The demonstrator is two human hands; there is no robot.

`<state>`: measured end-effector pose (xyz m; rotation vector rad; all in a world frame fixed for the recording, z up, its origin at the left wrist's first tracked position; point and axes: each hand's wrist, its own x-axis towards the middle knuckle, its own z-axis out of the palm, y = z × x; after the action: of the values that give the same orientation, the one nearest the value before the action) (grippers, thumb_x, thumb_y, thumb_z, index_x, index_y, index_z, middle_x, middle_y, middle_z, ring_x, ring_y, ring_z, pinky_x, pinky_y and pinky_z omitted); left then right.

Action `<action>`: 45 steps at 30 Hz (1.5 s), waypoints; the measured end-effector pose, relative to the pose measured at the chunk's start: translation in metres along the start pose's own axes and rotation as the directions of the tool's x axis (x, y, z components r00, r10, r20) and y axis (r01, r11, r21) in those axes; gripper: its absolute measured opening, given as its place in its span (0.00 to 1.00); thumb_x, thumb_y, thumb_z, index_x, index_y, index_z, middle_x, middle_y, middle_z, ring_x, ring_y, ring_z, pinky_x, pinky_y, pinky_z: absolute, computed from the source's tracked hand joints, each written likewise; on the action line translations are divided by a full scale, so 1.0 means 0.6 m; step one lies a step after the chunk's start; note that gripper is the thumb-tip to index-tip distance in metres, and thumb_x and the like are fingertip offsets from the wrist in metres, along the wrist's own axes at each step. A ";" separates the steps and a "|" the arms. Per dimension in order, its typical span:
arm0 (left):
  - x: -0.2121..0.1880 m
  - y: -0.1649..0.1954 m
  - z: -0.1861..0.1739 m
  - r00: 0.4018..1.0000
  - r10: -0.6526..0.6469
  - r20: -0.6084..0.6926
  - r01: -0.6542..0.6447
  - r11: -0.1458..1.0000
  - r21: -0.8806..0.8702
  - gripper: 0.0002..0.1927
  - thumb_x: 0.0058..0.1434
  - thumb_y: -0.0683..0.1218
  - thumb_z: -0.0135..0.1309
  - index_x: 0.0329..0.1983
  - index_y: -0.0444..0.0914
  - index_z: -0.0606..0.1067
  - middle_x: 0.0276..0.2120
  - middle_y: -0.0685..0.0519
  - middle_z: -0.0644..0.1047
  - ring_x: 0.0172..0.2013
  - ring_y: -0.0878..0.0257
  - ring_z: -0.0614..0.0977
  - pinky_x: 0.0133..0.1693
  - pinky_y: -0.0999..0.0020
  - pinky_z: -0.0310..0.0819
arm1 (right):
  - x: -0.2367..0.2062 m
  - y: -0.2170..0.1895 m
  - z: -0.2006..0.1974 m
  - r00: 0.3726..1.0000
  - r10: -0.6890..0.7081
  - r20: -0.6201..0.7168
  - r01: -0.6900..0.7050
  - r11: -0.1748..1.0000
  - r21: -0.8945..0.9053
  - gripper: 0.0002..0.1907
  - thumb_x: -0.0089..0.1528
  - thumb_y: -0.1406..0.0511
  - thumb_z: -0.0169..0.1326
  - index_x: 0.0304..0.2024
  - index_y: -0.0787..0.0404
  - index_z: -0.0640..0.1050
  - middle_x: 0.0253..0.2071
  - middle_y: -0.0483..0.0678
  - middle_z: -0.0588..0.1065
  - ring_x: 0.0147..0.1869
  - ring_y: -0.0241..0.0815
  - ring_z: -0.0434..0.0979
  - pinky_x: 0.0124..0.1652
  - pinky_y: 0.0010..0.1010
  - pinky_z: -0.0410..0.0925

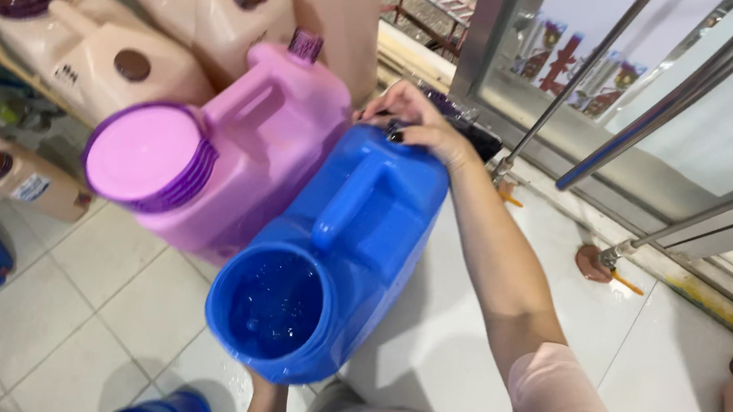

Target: The person seals a pink plastic container with a purple band, fills a blue container with water from a tap, and rinses a beige container in a sink. They then cut the top off a large clear water bottle using scissors and rinse it in the sink.

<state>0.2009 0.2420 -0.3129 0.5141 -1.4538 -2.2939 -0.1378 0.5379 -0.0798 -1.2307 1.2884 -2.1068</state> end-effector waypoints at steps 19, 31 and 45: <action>0.116 -0.036 -0.016 0.996 0.037 0.082 -0.045 0.994 0.097 0.21 0.70 0.43 0.47 0.65 0.37 0.64 0.62 0.42 0.70 0.61 0.50 0.76 0.60 0.53 0.77 | -0.853 0.069 0.393 -0.173 -0.245 -0.954 -0.984 0.007 0.177 0.68 0.40 0.35 0.65 0.76 0.50 0.52 0.78 0.71 0.36 0.79 0.75 0.29 0.63 0.78 0.42; 0.022 0.116 -0.080 0.661 0.748 -0.060 -0.682 0.632 0.368 0.20 0.69 0.38 0.48 0.64 0.38 0.64 0.63 0.41 0.69 0.64 0.48 0.75 0.62 0.50 0.77 | -0.980 0.221 0.554 0.196 -0.335 -0.922 -0.941 0.200 -0.273 0.33 0.56 0.73 0.57 0.66 0.65 0.68 0.75 0.62 0.57 0.80 0.63 0.53 0.73 0.46 0.52; -0.260 0.077 0.411 0.183 -0.060 0.981 -0.762 0.622 0.180 0.69 0.33 0.57 0.78 0.75 0.40 0.52 0.73 0.27 0.43 0.73 0.29 0.46 0.66 0.38 0.48 | -0.689 0.002 0.441 0.197 0.013 -0.980 0.582 0.803 0.128 0.43 0.60 0.81 0.44 0.75 0.46 0.60 0.79 0.61 0.51 0.81 0.55 0.54 0.72 0.47 0.59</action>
<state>0.2195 0.4918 -0.1559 -1.3407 -2.5489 -1.3939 0.3070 0.6833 -0.2281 0.3162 0.6426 -3.4185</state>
